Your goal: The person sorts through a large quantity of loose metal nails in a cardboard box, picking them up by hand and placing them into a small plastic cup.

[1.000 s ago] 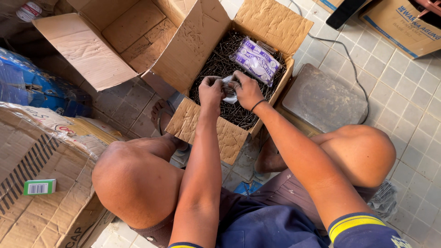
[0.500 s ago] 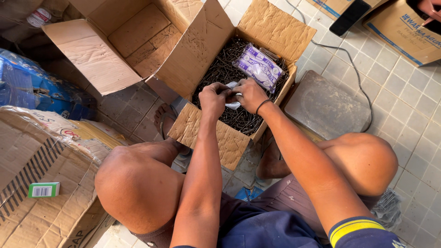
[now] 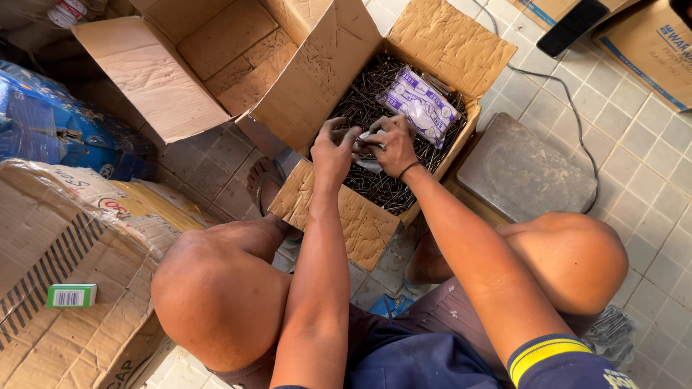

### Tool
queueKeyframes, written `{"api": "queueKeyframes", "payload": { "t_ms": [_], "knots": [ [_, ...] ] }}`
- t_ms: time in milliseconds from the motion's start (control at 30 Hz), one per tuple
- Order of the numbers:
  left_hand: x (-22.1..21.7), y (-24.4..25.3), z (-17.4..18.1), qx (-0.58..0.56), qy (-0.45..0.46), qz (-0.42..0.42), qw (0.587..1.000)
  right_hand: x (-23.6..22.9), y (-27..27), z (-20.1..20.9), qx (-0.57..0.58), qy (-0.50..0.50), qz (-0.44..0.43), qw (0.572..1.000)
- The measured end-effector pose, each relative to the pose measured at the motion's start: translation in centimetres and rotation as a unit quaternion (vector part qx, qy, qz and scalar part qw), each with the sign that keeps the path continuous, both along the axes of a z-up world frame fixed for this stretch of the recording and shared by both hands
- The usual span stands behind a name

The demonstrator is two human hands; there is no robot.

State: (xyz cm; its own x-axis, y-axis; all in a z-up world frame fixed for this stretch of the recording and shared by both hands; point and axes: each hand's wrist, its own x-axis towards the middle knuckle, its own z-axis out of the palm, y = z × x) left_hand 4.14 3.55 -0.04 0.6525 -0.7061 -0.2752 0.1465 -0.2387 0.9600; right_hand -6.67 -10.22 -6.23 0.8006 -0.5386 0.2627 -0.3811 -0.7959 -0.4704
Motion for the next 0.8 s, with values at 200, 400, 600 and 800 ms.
{"api": "queueKeyframes", "payload": {
  "t_ms": [200,400,600,800],
  "knots": [
    [0.5,-0.7,-3.8,0.17,-0.118,-0.045,0.977,-0.8,0.9,-0.4,0.059,0.026,-0.072,0.995],
    [-0.5,-0.6,-4.4,0.129,-0.038,-0.057,0.989,-1.3,1.1,-0.2,0.019,0.159,-0.067,0.985],
    [-0.7,-0.7,-4.4,0.118,-0.069,-0.025,0.99,-0.9,1.2,0.0,-0.136,0.237,-0.032,0.961],
    [-1.2,-0.7,-4.3,0.133,-0.082,-0.039,0.987,-0.4,0.7,-1.2,-0.167,0.259,-0.025,0.951]
  ]
}}
